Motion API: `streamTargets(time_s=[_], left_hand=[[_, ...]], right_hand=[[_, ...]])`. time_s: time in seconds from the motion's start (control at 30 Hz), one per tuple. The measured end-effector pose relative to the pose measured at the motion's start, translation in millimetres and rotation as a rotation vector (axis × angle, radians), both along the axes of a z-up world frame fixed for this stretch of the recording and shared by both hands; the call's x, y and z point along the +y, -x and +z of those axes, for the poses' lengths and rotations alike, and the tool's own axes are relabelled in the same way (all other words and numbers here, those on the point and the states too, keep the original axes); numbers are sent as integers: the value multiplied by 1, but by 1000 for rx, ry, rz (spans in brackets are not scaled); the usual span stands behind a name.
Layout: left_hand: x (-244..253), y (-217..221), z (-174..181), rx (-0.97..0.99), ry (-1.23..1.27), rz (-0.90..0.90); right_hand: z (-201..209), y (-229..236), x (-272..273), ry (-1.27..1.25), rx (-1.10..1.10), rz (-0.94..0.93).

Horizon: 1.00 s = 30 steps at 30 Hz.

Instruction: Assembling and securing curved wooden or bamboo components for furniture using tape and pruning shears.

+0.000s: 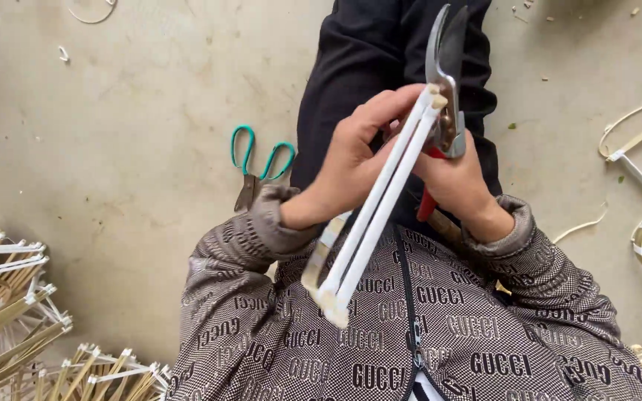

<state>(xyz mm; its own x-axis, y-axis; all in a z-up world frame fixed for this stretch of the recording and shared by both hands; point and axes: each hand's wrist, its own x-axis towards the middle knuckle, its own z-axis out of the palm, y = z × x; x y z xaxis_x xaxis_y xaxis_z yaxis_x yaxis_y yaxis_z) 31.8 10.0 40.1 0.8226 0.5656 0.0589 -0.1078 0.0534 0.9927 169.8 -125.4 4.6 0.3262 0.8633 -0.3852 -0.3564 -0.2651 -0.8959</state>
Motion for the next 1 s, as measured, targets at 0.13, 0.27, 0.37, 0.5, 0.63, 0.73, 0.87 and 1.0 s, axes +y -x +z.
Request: streamTargets(time_s=[0.13,0.27,0.37,0.5,0.63,0.73,0.87,1.0], left_hand=[[-9,-2,-20,-128,134,1],[-2,8,-28,-131,99,-50],[2,15,-28,-98,398,-152],[0,17,-15,-72,405,-234],[-13,21,-23,-37,226,-173],[-15,22,-25,-26,194,-183],[-9,26,-20,8,246,-178],[-14,22,-35,-35,254,-168]], right_hand=[[17,-16,-9,-46,-214,99],[66,-44,-14,36,-760,208],[97,-74,-20,-130,-1239,192],[84,-90,-70,361,-959,-112],[60,-70,-47,-26,-1305,222],[78,-64,-21,-146,-1407,365],[92,-52,-10,-28,-948,-33],[60,-51,-17,-51,-883,41]])
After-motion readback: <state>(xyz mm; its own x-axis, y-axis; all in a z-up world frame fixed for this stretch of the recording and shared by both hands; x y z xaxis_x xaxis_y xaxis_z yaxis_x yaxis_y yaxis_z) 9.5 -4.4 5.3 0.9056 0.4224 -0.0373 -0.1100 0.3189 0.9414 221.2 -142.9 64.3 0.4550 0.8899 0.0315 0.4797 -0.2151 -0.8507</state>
